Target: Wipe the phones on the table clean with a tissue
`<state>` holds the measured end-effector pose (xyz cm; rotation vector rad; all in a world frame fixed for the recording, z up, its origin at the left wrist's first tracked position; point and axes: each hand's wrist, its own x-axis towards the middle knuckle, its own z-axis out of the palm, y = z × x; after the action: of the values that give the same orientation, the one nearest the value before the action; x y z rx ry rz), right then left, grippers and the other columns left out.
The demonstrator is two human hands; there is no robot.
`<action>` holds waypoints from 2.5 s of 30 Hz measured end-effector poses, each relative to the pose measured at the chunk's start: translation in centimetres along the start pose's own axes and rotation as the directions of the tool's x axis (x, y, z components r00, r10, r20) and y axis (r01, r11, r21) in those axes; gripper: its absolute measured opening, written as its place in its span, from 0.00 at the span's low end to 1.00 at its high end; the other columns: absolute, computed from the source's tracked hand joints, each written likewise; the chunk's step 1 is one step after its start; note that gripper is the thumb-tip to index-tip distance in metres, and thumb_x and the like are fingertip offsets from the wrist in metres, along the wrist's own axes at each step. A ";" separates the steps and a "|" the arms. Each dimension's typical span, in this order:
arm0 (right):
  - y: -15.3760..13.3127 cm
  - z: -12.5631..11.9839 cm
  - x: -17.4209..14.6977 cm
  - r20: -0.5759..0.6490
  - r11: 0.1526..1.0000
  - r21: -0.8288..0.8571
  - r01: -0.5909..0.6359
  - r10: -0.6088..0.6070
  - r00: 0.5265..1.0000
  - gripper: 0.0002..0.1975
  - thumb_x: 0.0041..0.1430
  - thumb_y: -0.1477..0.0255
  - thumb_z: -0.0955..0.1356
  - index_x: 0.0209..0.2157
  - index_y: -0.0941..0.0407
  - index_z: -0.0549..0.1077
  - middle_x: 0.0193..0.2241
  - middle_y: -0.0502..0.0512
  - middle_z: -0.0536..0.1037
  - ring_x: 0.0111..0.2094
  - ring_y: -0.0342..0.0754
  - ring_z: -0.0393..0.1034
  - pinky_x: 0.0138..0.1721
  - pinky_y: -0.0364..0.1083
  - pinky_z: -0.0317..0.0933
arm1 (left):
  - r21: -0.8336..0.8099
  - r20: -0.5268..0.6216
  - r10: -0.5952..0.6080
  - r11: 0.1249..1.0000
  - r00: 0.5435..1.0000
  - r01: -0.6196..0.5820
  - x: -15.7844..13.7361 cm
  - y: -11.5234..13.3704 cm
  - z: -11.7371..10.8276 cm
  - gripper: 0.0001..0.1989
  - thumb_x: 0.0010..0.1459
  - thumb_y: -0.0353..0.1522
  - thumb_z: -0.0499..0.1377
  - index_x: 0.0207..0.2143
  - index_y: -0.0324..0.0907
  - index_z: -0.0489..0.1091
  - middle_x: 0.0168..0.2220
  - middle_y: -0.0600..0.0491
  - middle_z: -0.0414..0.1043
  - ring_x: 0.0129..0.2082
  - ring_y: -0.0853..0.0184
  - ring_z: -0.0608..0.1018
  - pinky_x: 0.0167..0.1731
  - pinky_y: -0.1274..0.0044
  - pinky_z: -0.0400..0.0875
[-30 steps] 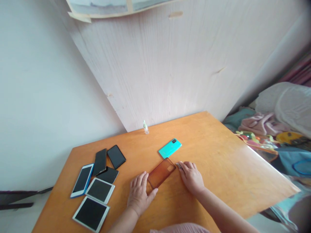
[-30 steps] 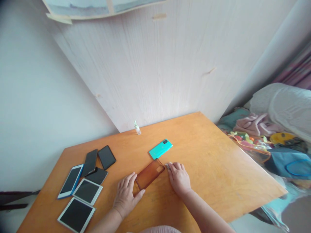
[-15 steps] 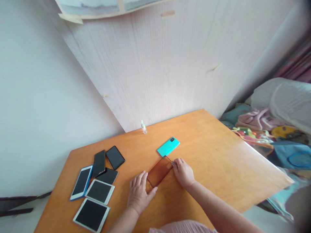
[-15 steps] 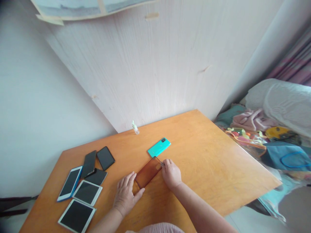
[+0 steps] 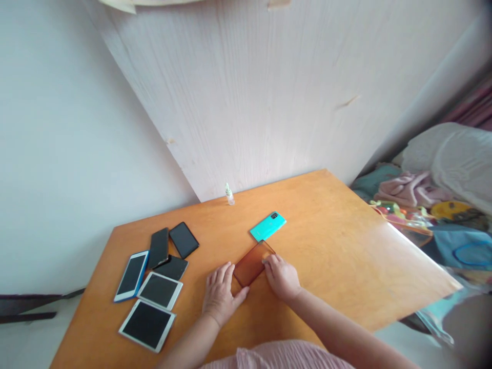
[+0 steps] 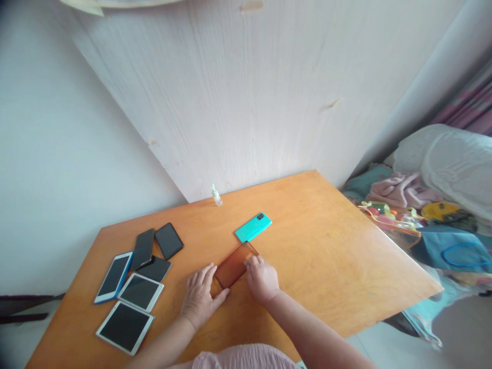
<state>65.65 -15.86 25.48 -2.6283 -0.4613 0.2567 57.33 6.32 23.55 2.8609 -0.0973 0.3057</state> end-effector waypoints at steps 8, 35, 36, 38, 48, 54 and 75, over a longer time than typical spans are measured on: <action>-1.6 1.2 -0.4 0.078 0.991 -0.021 0.135 -0.133 0.988 0.09 0.69 0.69 0.60 0.38 0.53 0.71 0.37 0.53 0.77 0.39 0.46 0.73 0.38 0.41 0.58 | -0.007 0.005 -0.001 1.000 1.000 0.001 -0.1 -0.1 0.1 0.33 0.57 0.48 0.60 0.60 0.42 0.62 0.58 0.43 0.66 0.56 0.53 0.69 0.55 0.60 0.63; 7.9 -2.2 2.1 -0.237 0.959 0.163 -0.233 0.267 0.934 0.13 0.69 0.61 0.58 0.38 0.51 0.71 0.38 0.52 0.78 0.40 0.49 0.73 0.34 0.44 0.58 | 0.027 -0.079 0.082 0.996 0.994 -0.080 -0.4 -1.0 0.7 0.34 0.58 0.47 0.59 0.63 0.44 0.59 0.59 0.45 0.68 0.56 0.53 0.71 0.54 0.62 0.66; 8.8 -2.4 1.6 -0.249 0.959 0.147 -0.242 0.273 0.929 0.14 0.69 0.61 0.58 0.38 0.51 0.71 0.39 0.53 0.78 0.40 0.49 0.73 0.34 0.44 0.58 | 0.037 -0.073 0.092 0.995 0.993 -0.089 -0.4 -1.0 0.6 0.34 0.58 0.46 0.59 0.64 0.45 0.58 0.59 0.45 0.67 0.57 0.53 0.70 0.55 0.61 0.66; 10.0 -2.7 0.8 -0.259 0.962 0.106 -0.250 0.269 0.928 0.15 0.69 0.61 0.58 0.38 0.51 0.71 0.39 0.53 0.78 0.40 0.49 0.73 0.34 0.44 0.58 | 0.050 -0.060 0.112 0.993 0.992 -0.109 -0.3 -1.1 0.6 0.36 0.59 0.46 0.58 0.66 0.45 0.54 0.61 0.45 0.66 0.58 0.53 0.69 0.55 0.61 0.65; 9.7 -3.6 0.3 -0.248 0.962 -0.063 -0.266 0.244 0.938 0.15 0.71 0.64 0.58 0.37 0.52 0.72 0.37 0.54 0.77 0.38 0.47 0.72 0.32 0.44 0.55 | -0.050 -0.033 -0.011 0.999 0.999 0.009 1.2 -1.0 -0.1 0.32 0.62 0.46 0.54 0.64 0.42 0.57 0.53 0.42 0.71 0.52 0.53 0.74 0.51 0.59 0.69; 9.6 -3.5 0.2 -0.252 0.966 -0.073 -0.249 0.224 0.942 0.15 0.71 0.64 0.57 0.37 0.52 0.71 0.37 0.54 0.76 0.39 0.47 0.72 0.34 0.44 0.55 | -0.073 -0.117 -0.050 0.996 0.992 0.042 7.1 0.0 -0.9 0.22 0.63 0.44 0.54 0.55 0.42 0.66 0.48 0.44 0.73 0.49 0.55 0.75 0.50 0.62 0.70; 10.0 -3.1 0.4 -0.292 0.982 -0.021 -0.188 0.174 0.940 0.14 0.71 0.65 0.57 0.35 0.52 0.70 0.33 0.53 0.76 0.37 0.48 0.72 0.37 0.45 0.55 | 0.019 0.393 0.010 1.000 0.920 -0.019 19.2 5.4 1.9 0.26 0.53 0.43 0.63 0.50 0.39 0.69 0.48 0.41 0.73 0.50 0.54 0.72 0.50 0.69 0.64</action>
<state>69.56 -25.34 23.49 -2.6982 -0.1278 -0.0848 75.97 -0.17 27.29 2.9026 -0.1914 -0.2731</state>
